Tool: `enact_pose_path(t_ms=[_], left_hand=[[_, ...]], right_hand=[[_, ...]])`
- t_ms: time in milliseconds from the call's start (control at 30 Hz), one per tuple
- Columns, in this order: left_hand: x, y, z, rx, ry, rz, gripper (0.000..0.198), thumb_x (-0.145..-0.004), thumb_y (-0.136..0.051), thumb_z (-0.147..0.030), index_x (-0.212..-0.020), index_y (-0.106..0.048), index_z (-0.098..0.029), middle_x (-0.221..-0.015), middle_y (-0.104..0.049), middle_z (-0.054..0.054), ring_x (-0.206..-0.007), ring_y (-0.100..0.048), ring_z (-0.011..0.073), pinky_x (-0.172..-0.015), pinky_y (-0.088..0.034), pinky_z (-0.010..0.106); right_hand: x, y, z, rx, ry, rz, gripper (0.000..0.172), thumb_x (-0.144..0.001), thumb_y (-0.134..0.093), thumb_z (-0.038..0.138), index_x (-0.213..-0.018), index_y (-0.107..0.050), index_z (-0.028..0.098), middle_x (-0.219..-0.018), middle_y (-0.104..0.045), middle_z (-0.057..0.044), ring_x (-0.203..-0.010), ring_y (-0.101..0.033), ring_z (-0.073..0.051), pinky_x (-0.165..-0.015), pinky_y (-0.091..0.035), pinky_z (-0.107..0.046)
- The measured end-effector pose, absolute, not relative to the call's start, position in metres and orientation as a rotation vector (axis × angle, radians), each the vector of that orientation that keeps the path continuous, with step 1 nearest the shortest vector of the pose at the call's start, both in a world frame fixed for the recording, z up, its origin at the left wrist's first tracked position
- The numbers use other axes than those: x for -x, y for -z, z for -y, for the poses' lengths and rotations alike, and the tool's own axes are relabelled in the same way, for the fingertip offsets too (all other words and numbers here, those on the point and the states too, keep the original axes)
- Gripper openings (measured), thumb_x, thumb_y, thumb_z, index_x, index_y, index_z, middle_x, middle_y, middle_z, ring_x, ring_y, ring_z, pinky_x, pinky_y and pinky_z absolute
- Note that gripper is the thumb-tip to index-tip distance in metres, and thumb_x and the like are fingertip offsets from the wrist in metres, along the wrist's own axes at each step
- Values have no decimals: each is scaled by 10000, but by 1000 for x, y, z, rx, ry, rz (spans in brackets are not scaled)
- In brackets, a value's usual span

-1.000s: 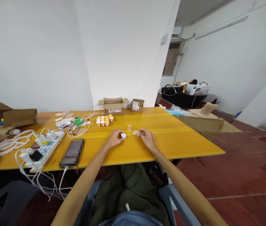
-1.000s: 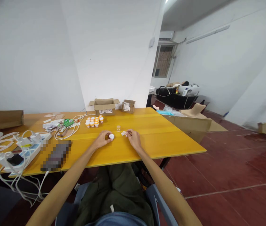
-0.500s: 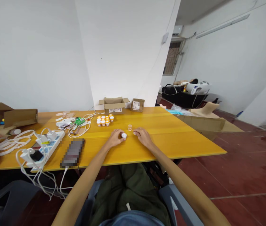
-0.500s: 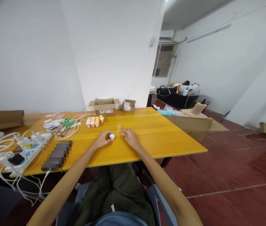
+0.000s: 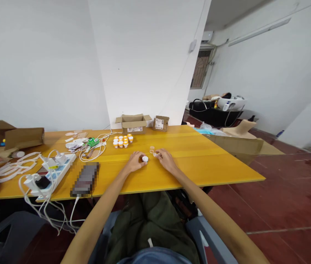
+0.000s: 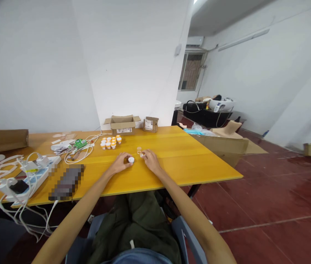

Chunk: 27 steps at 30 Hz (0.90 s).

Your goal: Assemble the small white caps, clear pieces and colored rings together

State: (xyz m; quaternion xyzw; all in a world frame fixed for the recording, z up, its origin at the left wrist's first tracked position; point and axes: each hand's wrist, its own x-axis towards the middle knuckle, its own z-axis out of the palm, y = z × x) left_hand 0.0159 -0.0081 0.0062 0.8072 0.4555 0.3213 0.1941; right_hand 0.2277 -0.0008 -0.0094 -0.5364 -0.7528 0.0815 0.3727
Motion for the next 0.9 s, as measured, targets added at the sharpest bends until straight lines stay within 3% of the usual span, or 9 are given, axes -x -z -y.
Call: enact_pose_path(t_ms=[400, 900], left_hand=[[-16, -4, 6, -2273, -898, -1265, 245, -745, -736, -248, -985, -688, -232, -977, -694, 37, -992, -599, 246, -998, -445, 416], [-17, -4, 6, -2269, -954, -1231, 231, -765, -720, -213, -994, -692, -223, -1024, -698, 45, -1035, -597, 251, -1000, -441, 420]], right_hand=[[-218, 19, -11, 1335, -177, 1968, 323, -863, -554, 73, -1061, -734, 255, -1108, -751, -77, -1049, -690, -225, -933, -530, -360], [-217, 14, -5, 1216, -377, 1873, 194, -832, -592, 125, -912, -733, 230, -982, -764, -61, -880, -709, -205, -843, -545, -339]])
